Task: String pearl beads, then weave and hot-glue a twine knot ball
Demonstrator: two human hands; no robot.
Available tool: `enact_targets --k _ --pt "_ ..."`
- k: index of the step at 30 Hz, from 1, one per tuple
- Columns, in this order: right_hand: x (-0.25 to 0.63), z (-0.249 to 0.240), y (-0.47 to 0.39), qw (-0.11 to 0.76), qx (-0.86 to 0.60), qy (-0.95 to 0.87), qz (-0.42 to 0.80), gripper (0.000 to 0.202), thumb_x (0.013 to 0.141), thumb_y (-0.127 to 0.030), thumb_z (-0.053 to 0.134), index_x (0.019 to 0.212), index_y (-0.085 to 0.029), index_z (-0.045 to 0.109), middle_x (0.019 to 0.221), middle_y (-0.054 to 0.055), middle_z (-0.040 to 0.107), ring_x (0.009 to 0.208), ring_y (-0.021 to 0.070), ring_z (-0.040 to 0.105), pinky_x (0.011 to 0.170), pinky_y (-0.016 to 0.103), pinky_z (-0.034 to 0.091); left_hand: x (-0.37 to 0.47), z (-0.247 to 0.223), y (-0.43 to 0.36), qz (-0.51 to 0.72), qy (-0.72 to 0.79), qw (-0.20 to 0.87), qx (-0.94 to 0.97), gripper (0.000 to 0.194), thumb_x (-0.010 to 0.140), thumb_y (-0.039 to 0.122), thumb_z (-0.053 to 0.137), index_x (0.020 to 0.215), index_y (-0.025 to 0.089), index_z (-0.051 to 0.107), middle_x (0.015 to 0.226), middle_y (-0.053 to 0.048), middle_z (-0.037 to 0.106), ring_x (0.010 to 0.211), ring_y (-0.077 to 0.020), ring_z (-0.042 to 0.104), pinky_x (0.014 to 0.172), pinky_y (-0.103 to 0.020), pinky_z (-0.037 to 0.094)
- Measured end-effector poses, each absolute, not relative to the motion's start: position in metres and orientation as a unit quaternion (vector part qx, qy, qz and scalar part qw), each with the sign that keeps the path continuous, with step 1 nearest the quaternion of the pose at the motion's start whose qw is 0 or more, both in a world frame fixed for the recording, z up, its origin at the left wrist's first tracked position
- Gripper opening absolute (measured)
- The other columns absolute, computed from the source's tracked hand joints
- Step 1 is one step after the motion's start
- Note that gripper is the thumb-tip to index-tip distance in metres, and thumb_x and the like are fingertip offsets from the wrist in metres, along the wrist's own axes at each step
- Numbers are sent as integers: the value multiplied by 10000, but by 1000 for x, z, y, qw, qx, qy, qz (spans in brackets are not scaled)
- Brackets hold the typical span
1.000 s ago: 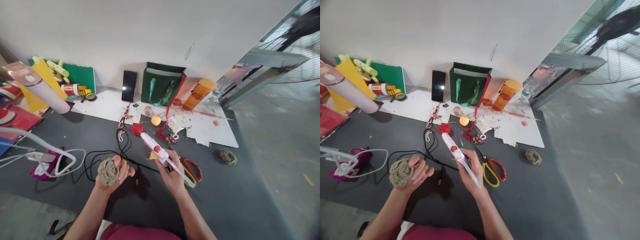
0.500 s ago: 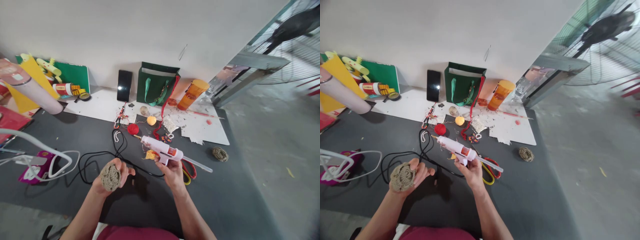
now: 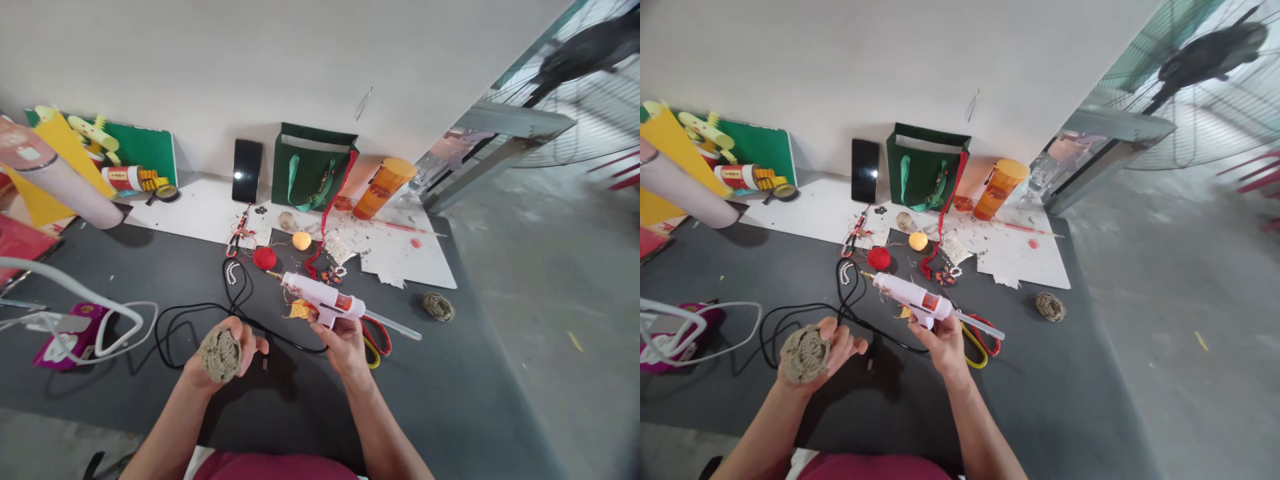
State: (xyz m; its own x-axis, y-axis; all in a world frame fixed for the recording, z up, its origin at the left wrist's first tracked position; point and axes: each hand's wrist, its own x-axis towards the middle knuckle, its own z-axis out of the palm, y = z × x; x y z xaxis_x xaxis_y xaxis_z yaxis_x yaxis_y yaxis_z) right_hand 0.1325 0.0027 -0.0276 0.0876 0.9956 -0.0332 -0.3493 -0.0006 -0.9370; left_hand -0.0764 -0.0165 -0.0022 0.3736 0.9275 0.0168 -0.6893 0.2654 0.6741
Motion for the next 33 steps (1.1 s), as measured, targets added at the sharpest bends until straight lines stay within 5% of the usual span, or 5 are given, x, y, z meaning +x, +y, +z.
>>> enact_targets --k 18,25,33 --pt "125 -20 6 569 -452 -376 574 380 693 -273 770 1027 -234 594 852 1 675 729 147 613 711 285 520 -85 -13 -20 496 209 794 283 205 775 448 624 715 255 593 527 47 476 467 -126 470 886 -447 423" --pt "113 -15 7 533 -451 -350 625 387 724 -285 734 1063 -202 566 783 -8 637 593 116 591 489 216 478 -76 -14 -21 448 284 788 313 316 641 425 794 817 197 664 633 21 622 554 -126 564 1042 -480 336" --pt "110 -23 11 427 -527 -388 624 442 726 -366 684 1063 -187 461 728 -6 663 499 151 637 307 175 395 -83 -4 -27 410 346 790 298 399 548 410 854 807 158 687 674 -10 654 585 -135 577 1024 -480 376"
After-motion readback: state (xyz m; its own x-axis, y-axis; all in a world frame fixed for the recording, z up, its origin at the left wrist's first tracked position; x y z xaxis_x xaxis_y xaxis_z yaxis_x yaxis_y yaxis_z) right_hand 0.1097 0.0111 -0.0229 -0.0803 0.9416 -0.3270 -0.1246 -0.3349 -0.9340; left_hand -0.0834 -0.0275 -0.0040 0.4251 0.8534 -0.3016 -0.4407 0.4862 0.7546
